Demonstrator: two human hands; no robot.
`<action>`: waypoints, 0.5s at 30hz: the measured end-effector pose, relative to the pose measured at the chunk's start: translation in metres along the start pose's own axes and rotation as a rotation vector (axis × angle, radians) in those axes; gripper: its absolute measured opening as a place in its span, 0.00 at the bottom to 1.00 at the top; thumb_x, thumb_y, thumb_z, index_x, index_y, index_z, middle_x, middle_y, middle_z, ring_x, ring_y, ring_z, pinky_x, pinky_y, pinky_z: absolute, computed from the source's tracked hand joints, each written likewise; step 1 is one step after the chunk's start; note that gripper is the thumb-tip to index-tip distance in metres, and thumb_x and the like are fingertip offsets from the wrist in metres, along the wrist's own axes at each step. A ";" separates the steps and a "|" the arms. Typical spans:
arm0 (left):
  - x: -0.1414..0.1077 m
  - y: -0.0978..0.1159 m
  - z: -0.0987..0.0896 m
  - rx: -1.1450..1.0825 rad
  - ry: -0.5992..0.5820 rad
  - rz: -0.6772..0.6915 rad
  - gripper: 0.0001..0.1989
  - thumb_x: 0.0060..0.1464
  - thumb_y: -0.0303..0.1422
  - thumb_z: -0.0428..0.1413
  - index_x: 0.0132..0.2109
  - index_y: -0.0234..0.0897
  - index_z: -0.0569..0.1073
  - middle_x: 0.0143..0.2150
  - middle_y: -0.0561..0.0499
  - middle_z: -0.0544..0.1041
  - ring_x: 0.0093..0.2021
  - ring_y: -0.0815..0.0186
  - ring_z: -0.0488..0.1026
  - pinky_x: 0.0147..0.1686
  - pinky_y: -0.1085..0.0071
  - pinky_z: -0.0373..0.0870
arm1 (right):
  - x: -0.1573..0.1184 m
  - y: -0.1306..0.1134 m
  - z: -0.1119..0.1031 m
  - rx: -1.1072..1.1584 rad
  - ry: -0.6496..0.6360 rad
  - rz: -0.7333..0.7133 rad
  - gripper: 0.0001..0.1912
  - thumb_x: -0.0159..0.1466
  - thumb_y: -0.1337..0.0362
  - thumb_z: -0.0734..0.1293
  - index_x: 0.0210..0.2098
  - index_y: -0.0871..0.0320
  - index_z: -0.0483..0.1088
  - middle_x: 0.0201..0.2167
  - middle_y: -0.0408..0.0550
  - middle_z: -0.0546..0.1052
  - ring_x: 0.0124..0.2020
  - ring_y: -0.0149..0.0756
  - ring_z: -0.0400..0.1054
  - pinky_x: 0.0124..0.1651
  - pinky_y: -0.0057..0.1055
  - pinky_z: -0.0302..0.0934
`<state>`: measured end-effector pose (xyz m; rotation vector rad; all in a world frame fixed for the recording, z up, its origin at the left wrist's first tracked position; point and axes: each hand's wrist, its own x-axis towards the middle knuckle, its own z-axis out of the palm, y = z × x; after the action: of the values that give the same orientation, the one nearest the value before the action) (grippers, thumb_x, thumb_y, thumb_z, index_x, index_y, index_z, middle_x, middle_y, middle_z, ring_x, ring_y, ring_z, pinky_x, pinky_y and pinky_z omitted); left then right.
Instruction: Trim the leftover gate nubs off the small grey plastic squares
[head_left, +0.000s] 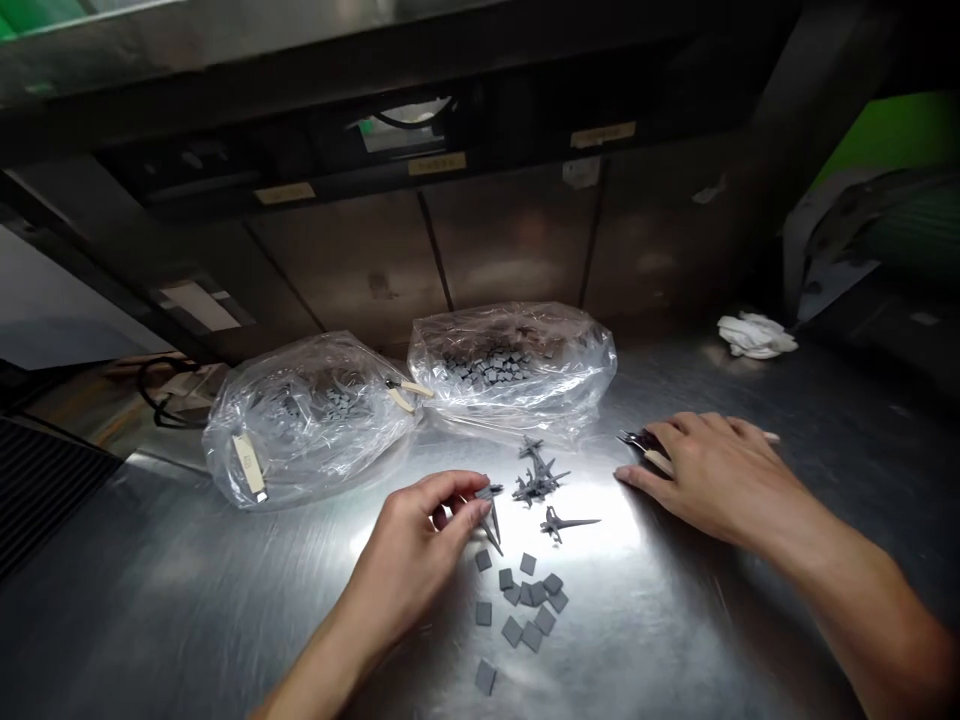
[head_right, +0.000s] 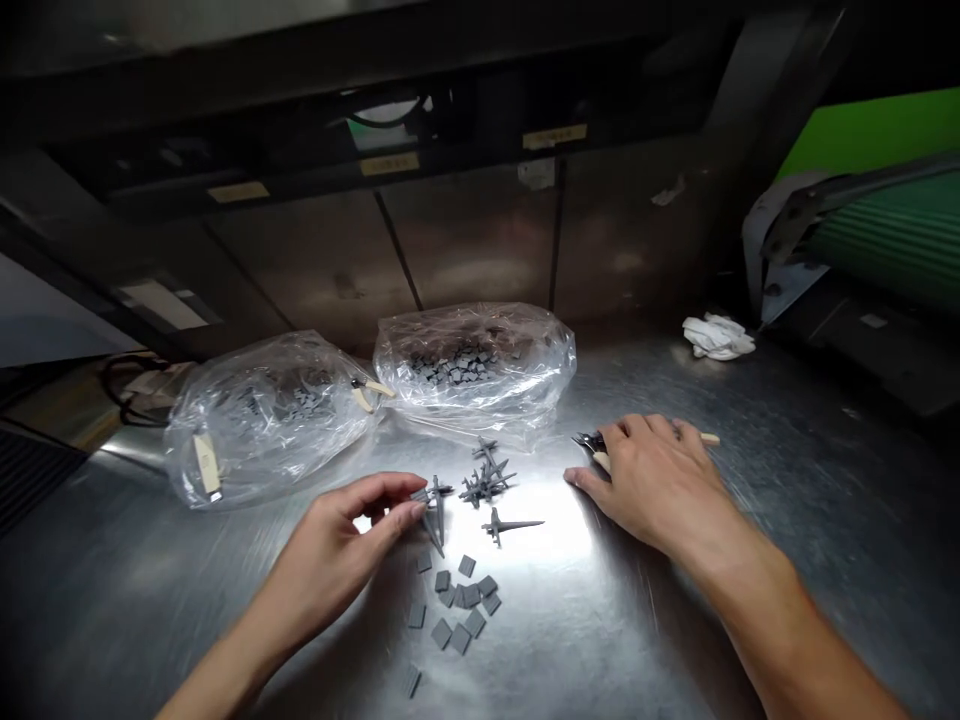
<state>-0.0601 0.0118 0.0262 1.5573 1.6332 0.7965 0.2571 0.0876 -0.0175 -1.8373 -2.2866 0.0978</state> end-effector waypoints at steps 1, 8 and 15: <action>-0.001 0.000 0.000 0.033 -0.042 0.020 0.11 0.62 0.36 0.58 0.47 0.41 0.82 0.45 0.49 0.85 0.44 0.60 0.79 0.44 0.67 0.74 | -0.002 -0.004 -0.002 0.022 0.007 -0.038 0.33 0.64 0.41 0.63 0.51 0.64 0.77 0.54 0.70 0.76 0.57 0.74 0.67 0.59 0.71 0.55; -0.019 0.011 -0.010 0.330 -0.376 0.167 0.09 0.61 0.29 0.56 0.43 0.43 0.82 0.44 0.50 0.83 0.45 0.60 0.79 0.46 0.68 0.72 | -0.018 -0.064 0.002 0.249 -0.175 -0.366 0.37 0.68 0.43 0.65 0.72 0.49 0.59 0.68 0.53 0.68 0.64 0.50 0.67 0.63 0.46 0.65; -0.045 -0.026 0.007 0.393 -0.271 0.469 0.10 0.62 0.32 0.56 0.47 0.47 0.79 0.43 0.50 0.84 0.41 0.60 0.81 0.42 0.71 0.76 | -0.006 -0.147 -0.011 0.172 -0.243 -0.238 0.43 0.64 0.41 0.69 0.69 0.60 0.63 0.66 0.70 0.66 0.64 0.64 0.65 0.58 0.58 0.67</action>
<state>-0.0682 -0.0354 0.0050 2.2697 1.2897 0.4743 0.1192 0.0483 0.0188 -1.5292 -2.5476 0.4883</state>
